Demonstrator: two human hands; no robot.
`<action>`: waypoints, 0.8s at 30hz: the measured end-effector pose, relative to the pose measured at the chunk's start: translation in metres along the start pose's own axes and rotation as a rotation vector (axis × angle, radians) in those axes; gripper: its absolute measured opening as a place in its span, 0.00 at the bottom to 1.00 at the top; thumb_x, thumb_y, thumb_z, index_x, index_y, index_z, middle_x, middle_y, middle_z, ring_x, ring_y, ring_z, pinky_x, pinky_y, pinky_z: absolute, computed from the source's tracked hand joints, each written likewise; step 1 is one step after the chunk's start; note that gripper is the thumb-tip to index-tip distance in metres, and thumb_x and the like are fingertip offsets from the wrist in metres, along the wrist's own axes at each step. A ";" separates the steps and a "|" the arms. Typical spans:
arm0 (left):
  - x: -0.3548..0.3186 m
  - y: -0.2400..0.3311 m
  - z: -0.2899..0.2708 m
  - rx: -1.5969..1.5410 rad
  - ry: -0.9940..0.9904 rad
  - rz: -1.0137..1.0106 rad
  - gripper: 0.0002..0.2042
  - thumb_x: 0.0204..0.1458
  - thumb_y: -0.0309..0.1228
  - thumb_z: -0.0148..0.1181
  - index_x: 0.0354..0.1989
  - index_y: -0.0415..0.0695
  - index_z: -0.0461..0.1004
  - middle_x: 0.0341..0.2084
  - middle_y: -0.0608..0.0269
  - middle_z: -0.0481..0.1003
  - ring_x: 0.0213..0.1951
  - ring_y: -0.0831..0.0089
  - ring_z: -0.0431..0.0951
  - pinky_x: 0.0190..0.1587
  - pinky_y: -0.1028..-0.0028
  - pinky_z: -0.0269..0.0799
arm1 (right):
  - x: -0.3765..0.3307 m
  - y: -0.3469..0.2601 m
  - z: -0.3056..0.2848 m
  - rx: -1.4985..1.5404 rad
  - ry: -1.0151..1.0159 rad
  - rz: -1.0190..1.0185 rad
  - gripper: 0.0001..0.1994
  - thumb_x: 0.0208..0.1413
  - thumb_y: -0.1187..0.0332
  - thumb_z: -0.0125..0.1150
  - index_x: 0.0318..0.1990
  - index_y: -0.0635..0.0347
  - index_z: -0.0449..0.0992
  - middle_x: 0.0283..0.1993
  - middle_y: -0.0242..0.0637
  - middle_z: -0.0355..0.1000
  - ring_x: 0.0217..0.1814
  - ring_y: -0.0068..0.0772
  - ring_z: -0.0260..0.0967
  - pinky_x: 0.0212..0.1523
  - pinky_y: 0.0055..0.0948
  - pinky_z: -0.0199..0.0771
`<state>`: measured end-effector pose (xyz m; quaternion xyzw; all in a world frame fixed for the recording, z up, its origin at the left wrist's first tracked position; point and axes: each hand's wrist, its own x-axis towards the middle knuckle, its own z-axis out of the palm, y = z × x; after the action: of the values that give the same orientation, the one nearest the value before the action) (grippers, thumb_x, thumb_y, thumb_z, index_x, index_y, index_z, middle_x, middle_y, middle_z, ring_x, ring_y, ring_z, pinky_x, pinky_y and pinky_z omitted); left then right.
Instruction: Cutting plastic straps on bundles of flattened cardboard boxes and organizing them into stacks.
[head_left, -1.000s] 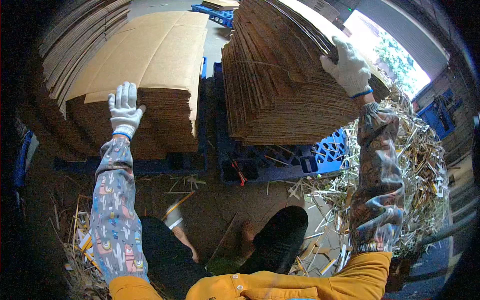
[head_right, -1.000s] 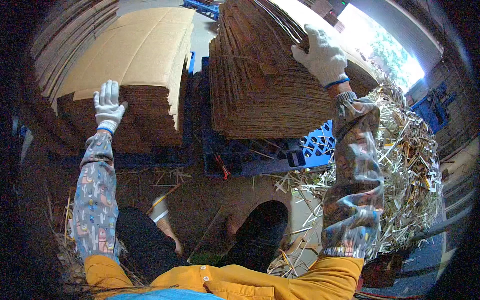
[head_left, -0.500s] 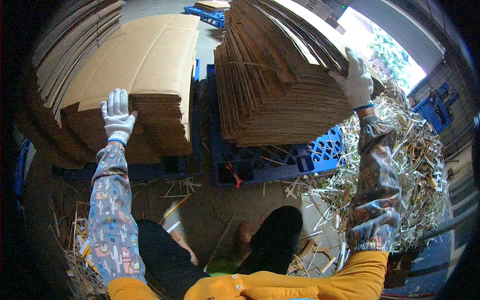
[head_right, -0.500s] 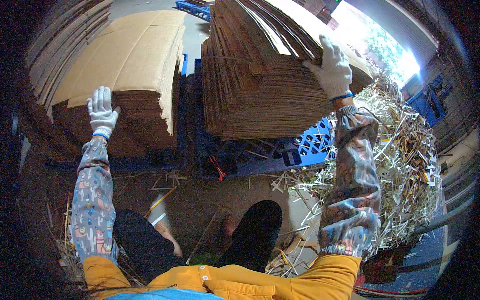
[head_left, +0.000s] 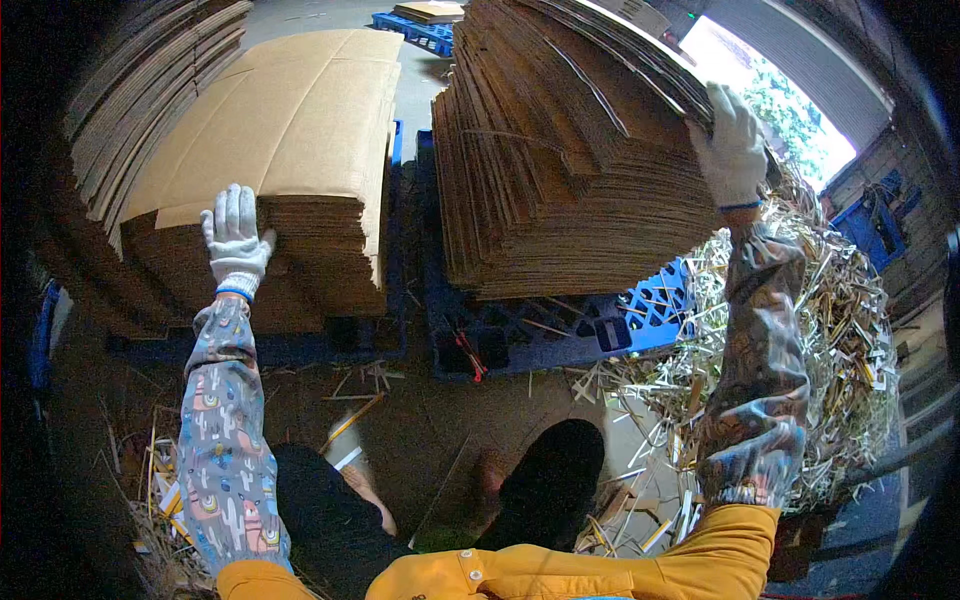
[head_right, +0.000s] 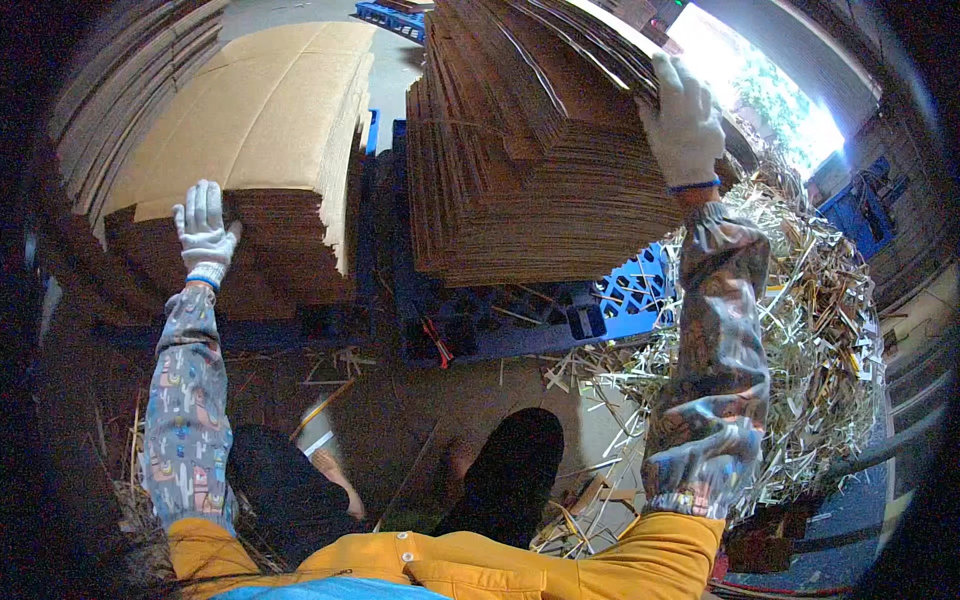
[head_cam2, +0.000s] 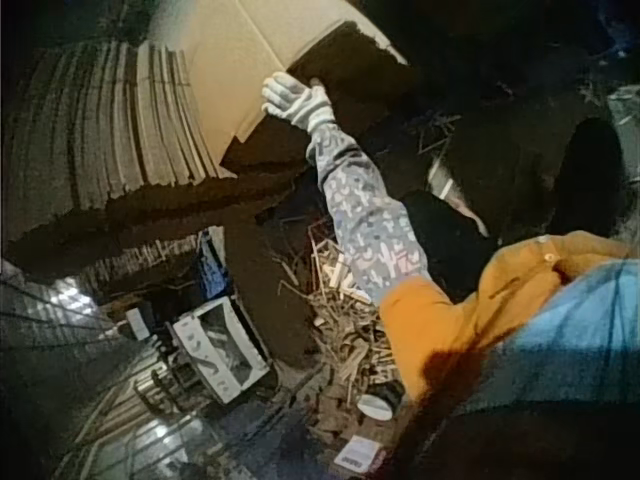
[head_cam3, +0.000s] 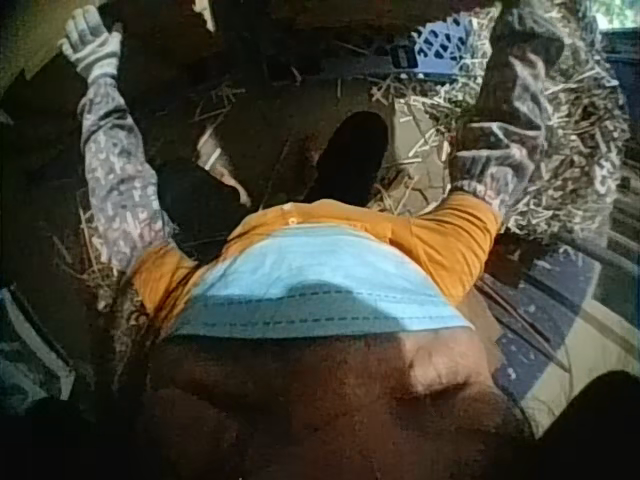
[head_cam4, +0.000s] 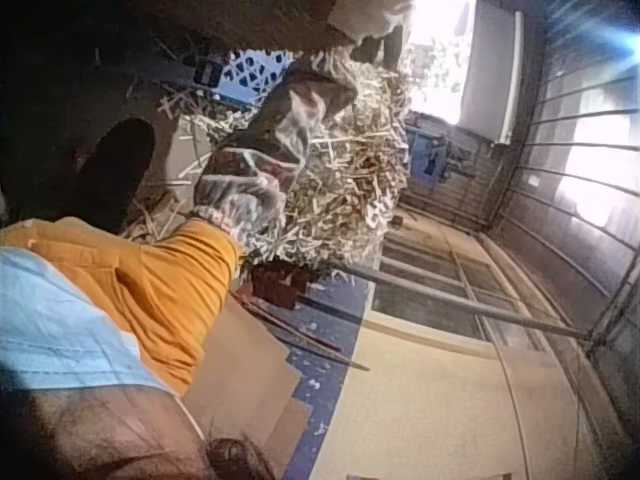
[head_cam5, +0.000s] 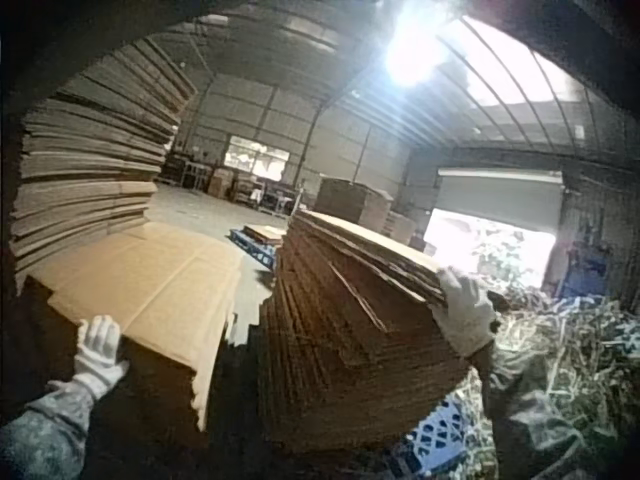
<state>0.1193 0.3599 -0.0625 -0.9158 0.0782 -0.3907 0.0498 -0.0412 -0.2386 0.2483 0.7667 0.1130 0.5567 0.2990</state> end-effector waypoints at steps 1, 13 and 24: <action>0.000 -0.002 0.000 0.011 0.022 0.002 0.49 0.46 0.52 0.64 0.74 0.49 0.46 0.74 0.60 0.46 0.74 0.61 0.45 0.73 0.50 0.36 | 0.003 -0.006 0.002 -0.037 -0.038 0.011 0.36 0.47 0.59 0.73 0.64 0.47 0.64 0.59 0.38 0.68 0.52 0.42 0.72 0.44 0.38 0.81; 0.002 0.009 0.004 -0.051 -0.045 -0.016 0.50 0.45 0.53 0.65 0.74 0.50 0.45 0.74 0.58 0.45 0.74 0.60 0.43 0.73 0.48 0.35 | -0.006 -0.010 -0.001 -0.058 -0.324 -0.031 0.24 0.45 0.65 0.65 0.53 0.54 0.69 0.47 0.41 0.72 0.48 0.47 0.73 0.44 0.42 0.78; 0.025 0.017 -0.055 -0.086 -0.637 -0.043 0.45 0.51 0.57 0.59 0.73 0.45 0.50 0.72 0.52 0.50 0.73 0.53 0.47 0.72 0.52 0.43 | -0.002 -0.159 -0.191 -0.049 -0.180 -0.353 0.20 0.45 0.66 0.64 0.49 0.53 0.74 0.35 0.33 0.67 0.36 0.33 0.71 0.31 0.34 0.72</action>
<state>0.0950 0.3371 -0.0099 -0.9948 0.0558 -0.0815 0.0251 -0.1923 -0.0497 0.1923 0.7743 0.2049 0.4272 0.4195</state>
